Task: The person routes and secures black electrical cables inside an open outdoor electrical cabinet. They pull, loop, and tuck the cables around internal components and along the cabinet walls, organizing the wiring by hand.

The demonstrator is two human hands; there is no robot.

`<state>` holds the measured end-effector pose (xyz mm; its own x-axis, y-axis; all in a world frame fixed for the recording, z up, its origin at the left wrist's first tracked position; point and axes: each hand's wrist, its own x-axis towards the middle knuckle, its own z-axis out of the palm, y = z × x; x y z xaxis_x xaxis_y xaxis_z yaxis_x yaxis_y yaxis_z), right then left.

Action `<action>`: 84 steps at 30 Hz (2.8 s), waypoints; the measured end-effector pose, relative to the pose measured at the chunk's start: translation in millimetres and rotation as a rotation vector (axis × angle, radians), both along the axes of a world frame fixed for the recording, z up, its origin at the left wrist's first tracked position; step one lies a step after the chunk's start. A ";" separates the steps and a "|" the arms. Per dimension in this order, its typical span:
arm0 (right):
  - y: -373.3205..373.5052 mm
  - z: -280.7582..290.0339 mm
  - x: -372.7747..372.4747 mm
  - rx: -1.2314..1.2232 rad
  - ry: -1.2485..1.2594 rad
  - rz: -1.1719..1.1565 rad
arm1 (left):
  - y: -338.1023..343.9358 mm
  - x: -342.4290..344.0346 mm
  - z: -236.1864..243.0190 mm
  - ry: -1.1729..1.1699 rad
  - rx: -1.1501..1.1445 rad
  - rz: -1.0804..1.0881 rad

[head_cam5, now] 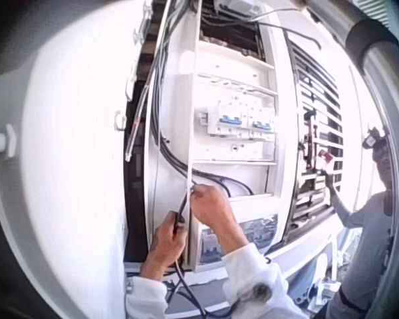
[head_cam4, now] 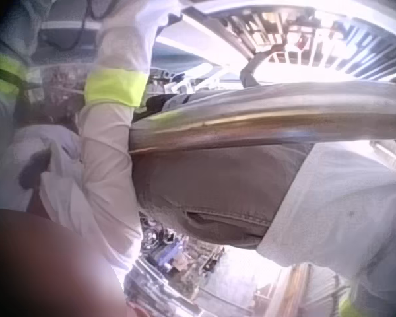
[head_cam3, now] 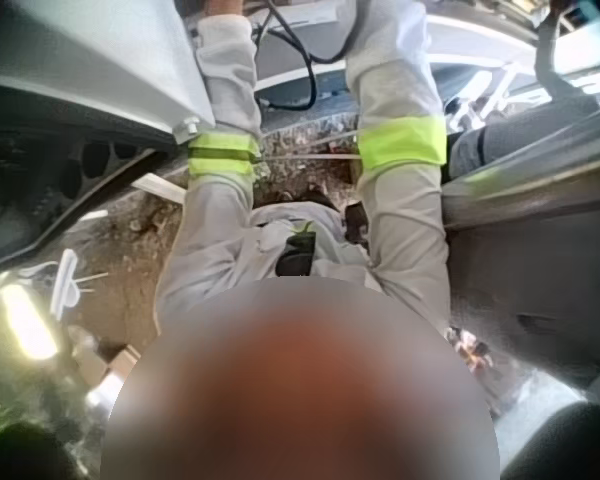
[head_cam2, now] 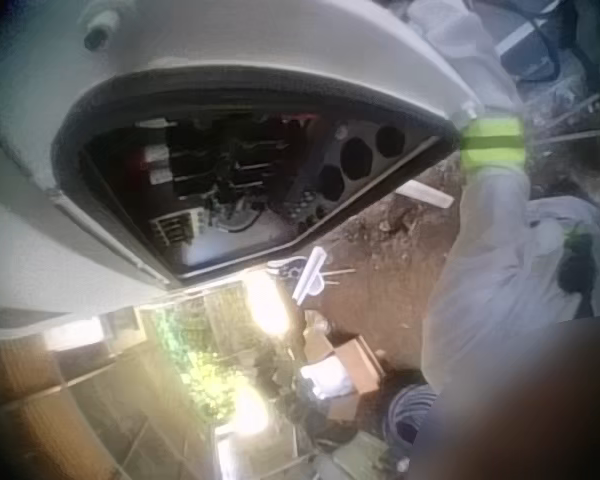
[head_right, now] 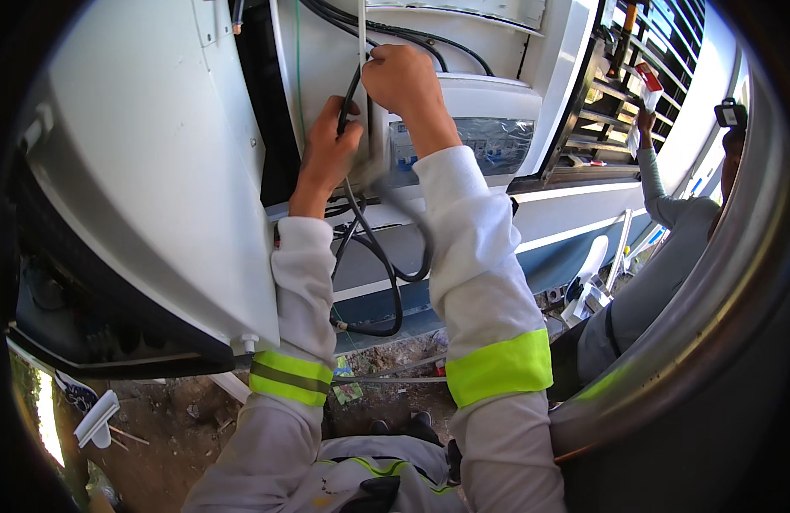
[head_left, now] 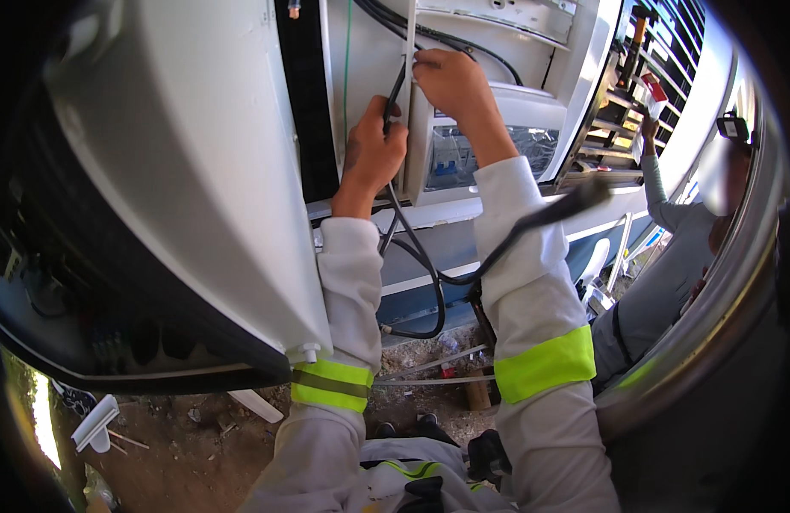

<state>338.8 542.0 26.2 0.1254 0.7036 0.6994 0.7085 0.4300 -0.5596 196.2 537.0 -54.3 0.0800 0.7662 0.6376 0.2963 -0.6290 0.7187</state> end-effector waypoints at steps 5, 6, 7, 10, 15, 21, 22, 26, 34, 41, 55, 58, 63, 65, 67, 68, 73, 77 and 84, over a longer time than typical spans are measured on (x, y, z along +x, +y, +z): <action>9.4 7.4 -0.9 -0.032 0.122 0.202 | 2.8 2.5 6.7 0.034 -0.062 0.006; 8.7 9.4 -1.0 -0.066 0.210 0.234 | 2.0 2.5 6.2 0.036 -0.086 0.017; 7.0 13.0 0.0 -0.143 0.324 0.252 | 0.7 2.9 5.1 0.018 -0.073 0.008; -1.3 18.0 -3.6 -0.286 0.574 0.269 | -2.2 4.6 3.1 -0.012 -0.060 0.005; -8.3 19.8 -14.0 -0.141 0.607 0.268 | 1.5 7.5 7.6 0.046 -0.037 0.068; 3.8 20.7 -15.6 -0.125 0.448 0.090 | 9.3 7.5 10.2 0.059 -0.020 0.061; 6.0 21.2 -16.3 -0.108 0.416 0.076 | 10.8 6.7 11.0 0.064 -0.036 0.058; 8.9 17.6 -24.9 -0.019 0.263 -0.080 | 17.0 8.7 14.0 0.075 0.001 0.067; 5.0 11.9 -39.2 0.077 0.244 -0.149 | -47.0 15.0 -16.8 0.058 0.190 0.352; 17.1 9.0 -31.4 0.102 0.265 -0.123 | -147.6 29.7 -86.9 0.020 -0.011 -0.097; 9.7 14.4 -37.9 0.061 0.243 -0.133 | -90.2 6.2 -113.7 -0.023 0.008 0.156; 7.3 14.9 -40.5 0.073 0.235 -0.154 | -81.6 6.1 -119.7 -0.024 0.174 0.277; 5.3 17.5 -40.4 0.073 0.212 -0.177 | -73.6 26.7 -93.6 -0.111 -0.073 0.177; 6.7 18.3 -38.9 0.059 0.232 -0.148 | -64.9 33.2 -74.1 -0.198 -0.170 0.135; 9.3 18.5 -36.8 0.030 0.247 -0.156 | -58.1 37.3 -58.7 -0.240 -0.321 0.126; 10.8 18.3 -35.8 0.041 0.238 -0.145 | -53.1 38.2 -51.3 -0.366 -0.456 0.035; 15.1 16.9 -30.5 0.099 0.166 -0.186 | -32.4 58.5 -34.7 -0.343 -0.198 0.314; 15.0 18.8 -25.6 0.029 0.198 -0.130 | -3.7 51.0 -44.2 -0.176 0.048 0.456; 17.4 21.0 -22.9 0.001 0.215 -0.123 | 22.4 27.4 -59.8 -0.010 0.244 0.484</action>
